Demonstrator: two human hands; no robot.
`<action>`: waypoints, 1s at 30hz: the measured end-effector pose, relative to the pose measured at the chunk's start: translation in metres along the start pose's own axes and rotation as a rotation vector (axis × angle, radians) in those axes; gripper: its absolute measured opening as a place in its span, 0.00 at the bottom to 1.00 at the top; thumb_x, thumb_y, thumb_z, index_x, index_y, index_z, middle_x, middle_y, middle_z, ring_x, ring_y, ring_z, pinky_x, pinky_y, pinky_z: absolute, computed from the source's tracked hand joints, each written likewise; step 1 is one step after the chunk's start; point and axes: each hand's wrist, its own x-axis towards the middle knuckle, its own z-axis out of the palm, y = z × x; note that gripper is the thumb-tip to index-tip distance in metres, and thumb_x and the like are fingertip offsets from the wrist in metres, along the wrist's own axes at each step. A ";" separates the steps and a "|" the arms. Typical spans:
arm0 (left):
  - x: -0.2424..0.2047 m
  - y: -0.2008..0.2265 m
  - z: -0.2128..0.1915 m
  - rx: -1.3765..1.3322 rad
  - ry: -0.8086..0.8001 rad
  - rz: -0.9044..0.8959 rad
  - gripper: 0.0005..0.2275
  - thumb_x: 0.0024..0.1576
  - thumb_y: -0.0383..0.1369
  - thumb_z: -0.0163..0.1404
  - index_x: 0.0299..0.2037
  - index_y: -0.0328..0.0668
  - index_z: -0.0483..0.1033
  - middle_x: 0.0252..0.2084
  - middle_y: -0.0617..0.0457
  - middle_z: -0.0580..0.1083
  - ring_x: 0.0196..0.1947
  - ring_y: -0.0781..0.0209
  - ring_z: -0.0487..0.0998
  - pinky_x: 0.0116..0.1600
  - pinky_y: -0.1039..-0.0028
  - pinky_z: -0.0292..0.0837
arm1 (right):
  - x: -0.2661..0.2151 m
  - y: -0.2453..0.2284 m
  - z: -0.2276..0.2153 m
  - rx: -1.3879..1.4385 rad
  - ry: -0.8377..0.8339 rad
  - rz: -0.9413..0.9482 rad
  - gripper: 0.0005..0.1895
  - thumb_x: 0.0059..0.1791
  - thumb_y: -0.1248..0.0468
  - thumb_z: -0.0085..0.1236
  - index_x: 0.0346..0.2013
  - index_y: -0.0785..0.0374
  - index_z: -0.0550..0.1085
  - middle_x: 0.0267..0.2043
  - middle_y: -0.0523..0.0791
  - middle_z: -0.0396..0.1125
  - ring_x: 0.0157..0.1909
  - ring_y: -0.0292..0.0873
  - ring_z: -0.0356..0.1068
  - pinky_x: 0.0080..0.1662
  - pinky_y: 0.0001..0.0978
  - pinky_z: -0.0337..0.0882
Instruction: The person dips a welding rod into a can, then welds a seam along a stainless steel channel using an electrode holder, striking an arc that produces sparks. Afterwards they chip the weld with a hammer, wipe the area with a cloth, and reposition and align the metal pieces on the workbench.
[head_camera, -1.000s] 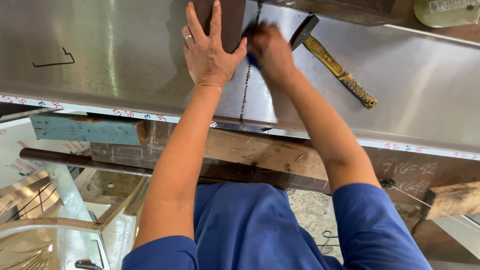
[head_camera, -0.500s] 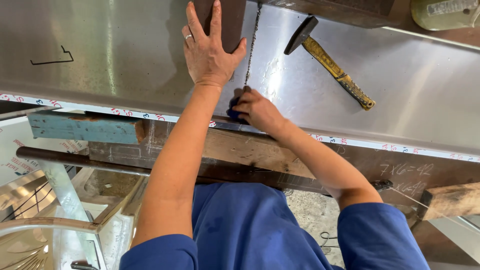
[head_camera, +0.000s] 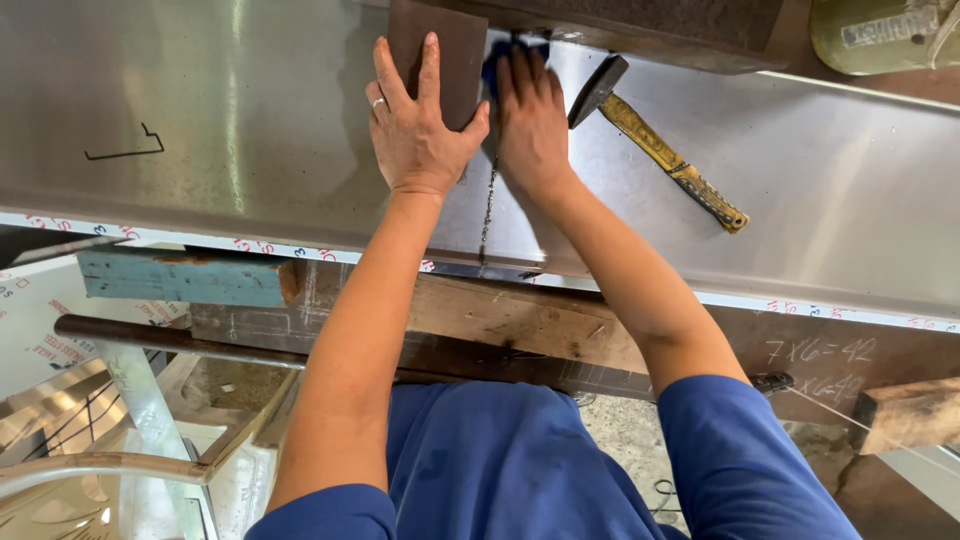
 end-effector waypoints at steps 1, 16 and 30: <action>0.001 -0.001 0.001 0.002 0.002 0.003 0.43 0.50 0.56 0.64 0.75 0.64 0.54 0.74 0.35 0.50 0.60 0.33 0.66 0.55 0.50 0.74 | -0.003 0.002 0.004 0.001 0.004 0.002 0.26 0.48 0.66 0.57 0.61 0.70 0.71 0.62 0.58 0.65 0.63 0.60 0.63 0.63 0.47 0.65; 0.000 0.002 -0.001 0.011 -0.027 -0.020 0.43 0.51 0.56 0.64 0.74 0.63 0.55 0.73 0.35 0.49 0.60 0.33 0.66 0.55 0.48 0.73 | -0.020 -0.004 0.004 0.078 -0.106 0.137 0.27 0.49 0.61 0.63 0.60 0.69 0.73 0.57 0.53 0.67 0.59 0.56 0.64 0.58 0.44 0.65; 0.002 0.004 -0.006 0.036 -0.027 -0.010 0.43 0.50 0.57 0.64 0.74 0.63 0.55 0.73 0.35 0.50 0.60 0.32 0.66 0.55 0.49 0.74 | 0.038 0.085 -0.040 -0.145 0.161 0.149 0.23 0.48 0.47 0.71 0.41 0.62 0.75 0.50 0.49 0.66 0.55 0.54 0.61 0.57 0.52 0.55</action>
